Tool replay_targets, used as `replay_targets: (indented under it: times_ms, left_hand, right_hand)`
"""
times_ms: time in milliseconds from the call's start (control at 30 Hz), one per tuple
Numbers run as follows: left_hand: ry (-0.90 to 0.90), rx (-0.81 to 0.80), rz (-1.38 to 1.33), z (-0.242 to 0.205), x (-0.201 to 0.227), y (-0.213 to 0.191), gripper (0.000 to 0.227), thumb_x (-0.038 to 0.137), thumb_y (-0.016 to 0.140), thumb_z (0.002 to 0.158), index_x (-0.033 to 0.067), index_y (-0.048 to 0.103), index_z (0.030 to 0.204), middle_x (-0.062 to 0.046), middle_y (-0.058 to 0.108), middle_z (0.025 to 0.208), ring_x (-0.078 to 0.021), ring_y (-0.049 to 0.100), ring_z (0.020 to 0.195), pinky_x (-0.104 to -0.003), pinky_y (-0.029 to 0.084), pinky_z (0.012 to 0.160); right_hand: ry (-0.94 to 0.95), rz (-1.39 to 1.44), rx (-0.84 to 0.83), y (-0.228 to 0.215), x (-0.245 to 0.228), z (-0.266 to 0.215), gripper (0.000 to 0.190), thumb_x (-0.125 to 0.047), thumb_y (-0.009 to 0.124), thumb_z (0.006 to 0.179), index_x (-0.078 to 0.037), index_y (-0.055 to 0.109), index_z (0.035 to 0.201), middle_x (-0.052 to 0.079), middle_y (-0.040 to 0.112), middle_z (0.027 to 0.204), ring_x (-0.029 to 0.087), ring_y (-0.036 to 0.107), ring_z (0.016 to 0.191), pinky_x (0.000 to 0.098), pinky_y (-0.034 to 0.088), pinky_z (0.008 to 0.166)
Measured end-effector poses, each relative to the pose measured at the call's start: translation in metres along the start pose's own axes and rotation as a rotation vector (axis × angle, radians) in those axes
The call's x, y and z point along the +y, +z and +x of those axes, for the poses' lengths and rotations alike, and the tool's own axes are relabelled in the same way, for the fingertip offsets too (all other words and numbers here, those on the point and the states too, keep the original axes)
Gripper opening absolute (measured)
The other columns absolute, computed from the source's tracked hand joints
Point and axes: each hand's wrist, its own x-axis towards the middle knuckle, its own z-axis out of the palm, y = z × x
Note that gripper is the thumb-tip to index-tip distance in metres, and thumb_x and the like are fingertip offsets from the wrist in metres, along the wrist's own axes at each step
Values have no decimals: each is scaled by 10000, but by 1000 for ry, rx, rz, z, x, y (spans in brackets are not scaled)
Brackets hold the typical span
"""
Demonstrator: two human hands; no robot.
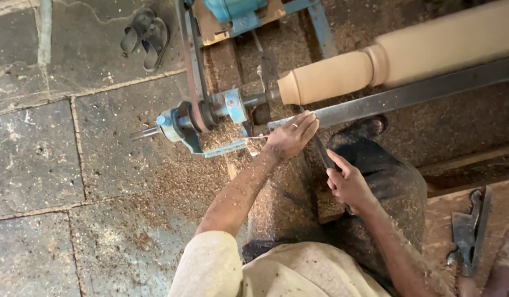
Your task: The person uses a chisel to shape a cylindrical wooden piece mounted on a lathe. They create decorative grooves and contours along the wood's surface as it spins, producing wood shavings.
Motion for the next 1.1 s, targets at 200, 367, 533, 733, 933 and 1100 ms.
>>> replay_targets:
  times_ms: [200, 367, 533, 733, 933, 1100]
  left_hand:
    - [-31, -6, -19, 5, -1, -5, 546, 171, 558, 926, -11, 519, 1439, -185, 555, 1447, -342, 524, 1397, -425, 516, 1148]
    - [-48, 0, -17, 6, -2, -5, 528, 156, 554, 955, -16, 505, 1452, -192, 546, 1454, -352, 524, 1393, -418, 515, 1145]
    - [-84, -36, -21, 3, 2, -4, 532, 161, 555, 931, -3, 504, 1435, -182, 541, 1470, -350, 500, 1413, -408, 535, 1106]
    - [66, -47, -29, 13, 5, 6, 509, 186, 551, 946, 87, 546, 1445, -79, 519, 1518, -280, 473, 1444, -372, 558, 1082]
    - [31, -39, -59, 24, 4, -2, 512, 180, 561, 920, 83, 575, 1422, -71, 555, 1500, -266, 494, 1435, -370, 600, 1006]
    - [4, -54, -38, 29, 6, -7, 487, 166, 557, 938, 74, 577, 1415, -86, 573, 1490, -276, 507, 1430, -360, 605, 954]
  right_hand:
    - [45, 2, 20, 4, -14, 0, 613, -126, 531, 969, -206, 418, 1567, 13, 469, 572, 92, 378, 420, 285, 320, 340]
    - [82, -15, 31, 6, -28, -3, 616, -126, 537, 966, -197, 416, 1566, 27, 488, 605, 100, 388, 431, 291, 328, 352]
    - [57, 8, 9, 6, -27, -9, 611, -133, 528, 979, -194, 411, 1576, 27, 485, 629, 95, 395, 445, 282, 327, 368]
    - [48, 105, 113, 13, 8, -18, 598, -154, 534, 985, -232, 418, 1566, 27, 492, 619, 109, 400, 428, 294, 337, 364]
    - [33, 124, 137, 7, 15, -5, 599, -149, 543, 984, -254, 427, 1562, 18, 486, 610, 106, 392, 423, 287, 333, 367]
    - [27, 90, 134, 2, 5, -5, 598, -123, 548, 978, -228, 445, 1557, 15, 488, 610, 100, 396, 431, 286, 331, 367]
